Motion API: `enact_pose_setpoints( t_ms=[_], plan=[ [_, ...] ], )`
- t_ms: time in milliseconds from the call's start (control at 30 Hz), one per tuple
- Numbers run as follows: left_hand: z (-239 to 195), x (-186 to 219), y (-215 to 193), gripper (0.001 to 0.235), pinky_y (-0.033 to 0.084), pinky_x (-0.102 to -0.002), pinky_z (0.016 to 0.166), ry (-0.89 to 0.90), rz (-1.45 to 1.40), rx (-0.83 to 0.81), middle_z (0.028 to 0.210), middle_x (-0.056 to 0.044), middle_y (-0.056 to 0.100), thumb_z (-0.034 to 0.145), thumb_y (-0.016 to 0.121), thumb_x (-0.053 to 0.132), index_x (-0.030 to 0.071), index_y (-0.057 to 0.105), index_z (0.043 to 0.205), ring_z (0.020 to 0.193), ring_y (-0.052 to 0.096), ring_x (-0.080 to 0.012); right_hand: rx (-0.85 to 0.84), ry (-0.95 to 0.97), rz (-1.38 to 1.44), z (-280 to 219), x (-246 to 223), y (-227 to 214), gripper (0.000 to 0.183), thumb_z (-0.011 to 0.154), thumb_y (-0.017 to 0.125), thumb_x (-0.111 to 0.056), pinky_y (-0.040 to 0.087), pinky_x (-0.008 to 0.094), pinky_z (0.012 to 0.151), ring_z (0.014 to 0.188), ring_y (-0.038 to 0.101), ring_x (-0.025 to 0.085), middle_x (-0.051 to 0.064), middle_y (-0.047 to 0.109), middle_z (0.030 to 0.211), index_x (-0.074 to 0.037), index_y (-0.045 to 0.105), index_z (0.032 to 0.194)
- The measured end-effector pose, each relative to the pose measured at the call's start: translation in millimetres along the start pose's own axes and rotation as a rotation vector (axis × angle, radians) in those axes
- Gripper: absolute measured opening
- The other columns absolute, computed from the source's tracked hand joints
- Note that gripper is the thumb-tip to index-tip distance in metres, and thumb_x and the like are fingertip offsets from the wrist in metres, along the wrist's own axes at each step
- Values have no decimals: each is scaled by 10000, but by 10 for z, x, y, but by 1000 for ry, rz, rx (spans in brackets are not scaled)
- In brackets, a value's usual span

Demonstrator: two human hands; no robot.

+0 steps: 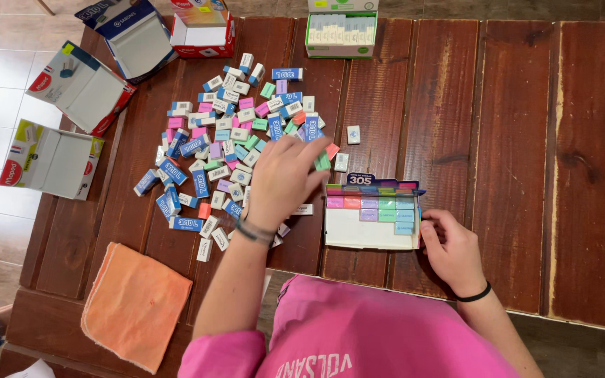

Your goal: The person sorts small rectangular erasers from a pile on a wooden table and places them into a multi-compartment box. The person picks up erasers one by one, arranges them by color, and fills the compartments of the box.

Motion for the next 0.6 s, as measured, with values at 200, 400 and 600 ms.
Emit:
enact_pose_setpoints(
  t_ms=[200,400,600],
  plan=[
    [-343,964,-172,294,556,-336,659,-159,-274,-189,755,24,683,804,798,504,258,707,935,783,721,-210,6,21,8,16,-70,2,154,1007,656,-118,632,411,501,700,738,343,235,752,916,-30,720,1116],
    [-407,1290,710,334,528,-401,617,-77,-116,-282,610,-47,654,686,838,464,180,695,788,674,688,-282,-3,-24,-27,-4,-20,4,152,996,662,-120,632,396,495,707,740,330,204,761,903,-54,723,1118],
    [-371,1338,864,412,526,-396,563,-42,-53,-350,580,-58,638,665,857,509,131,729,768,655,674,-284,-10,-44,-44,-4,-27,7,145,993,667,-125,631,394,486,694,739,322,191,763,889,-56,724,1108]
  ],
)
Point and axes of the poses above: each hand's wrist, its own z-axis towards the middle knuckle, its own y-axis out of the palm, x = y × z, the point moved 6 cm from there along z, towards the middle knuckle
